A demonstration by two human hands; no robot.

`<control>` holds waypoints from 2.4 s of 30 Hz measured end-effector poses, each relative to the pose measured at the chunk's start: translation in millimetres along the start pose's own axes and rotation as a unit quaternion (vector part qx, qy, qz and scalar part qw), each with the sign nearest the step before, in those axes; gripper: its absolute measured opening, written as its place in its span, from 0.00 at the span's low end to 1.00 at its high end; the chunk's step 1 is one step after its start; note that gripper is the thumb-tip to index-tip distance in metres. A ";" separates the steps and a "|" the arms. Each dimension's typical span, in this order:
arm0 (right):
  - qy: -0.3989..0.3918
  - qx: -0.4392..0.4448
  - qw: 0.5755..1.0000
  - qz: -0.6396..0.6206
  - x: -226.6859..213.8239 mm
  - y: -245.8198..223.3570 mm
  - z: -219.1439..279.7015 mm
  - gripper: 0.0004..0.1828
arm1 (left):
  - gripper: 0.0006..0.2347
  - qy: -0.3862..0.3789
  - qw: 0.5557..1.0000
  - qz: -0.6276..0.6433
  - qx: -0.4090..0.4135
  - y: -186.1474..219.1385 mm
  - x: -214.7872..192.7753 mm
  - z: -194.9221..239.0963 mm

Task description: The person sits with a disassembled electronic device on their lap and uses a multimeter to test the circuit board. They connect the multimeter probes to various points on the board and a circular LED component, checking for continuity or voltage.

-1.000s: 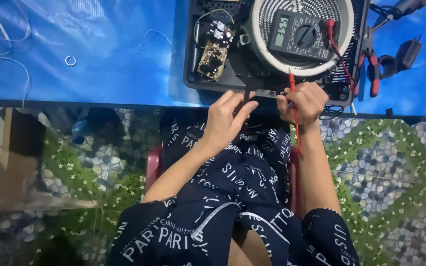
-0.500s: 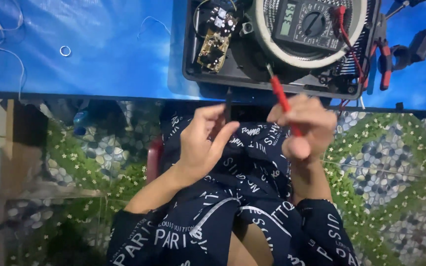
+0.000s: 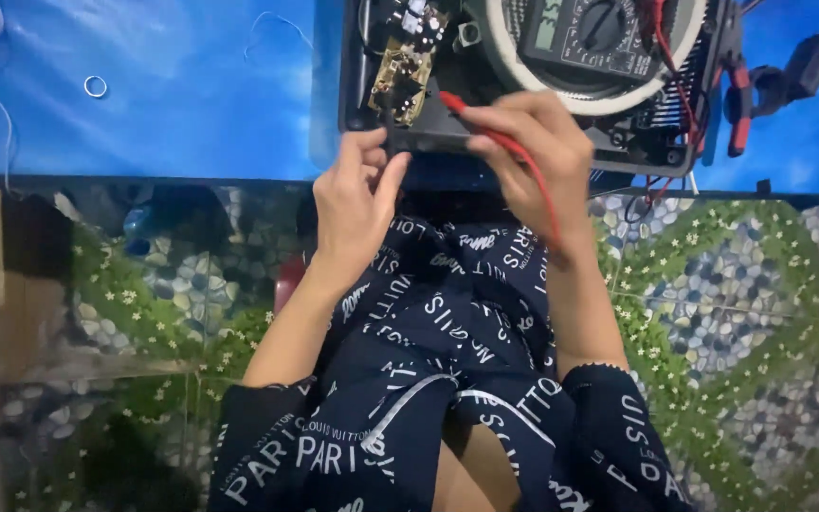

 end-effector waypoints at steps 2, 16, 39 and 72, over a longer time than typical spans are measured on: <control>-0.031 -0.011 0.999 -0.012 11.0 3.1 -8.3 0.12 | 0.09 -0.030 1.000 0.006 0.007 2.7 -0.9 -4.3; -0.018 -0.035 0.998 -0.051 36.3 -7.4 -18.3 0.10 | 0.10 0.050 0.996 -0.069 0.022 -1.6 -11.4 -11.1; 0.056 0.037 0.994 -0.081 14.2 -18.7 -24.5 0.16 | 0.13 0.010 0.999 -0.023 -0.019 1.1 -13.1 -10.1; -0.328 0.085 0.909 0.244 69.7 36.2 -54.3 0.17 | 0.11 0.018 1.000 -0.011 0.002 4.2 -24.4 -8.5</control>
Point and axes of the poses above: each hand's wrist, its own z-axis away from the middle knuckle, its own x-axis out of the palm, y = z × x, the point moved 1 cm from there along -z, towards the middle knuckle, and after that the axes turned 6 degrees about -x, right-handed, at the moved point
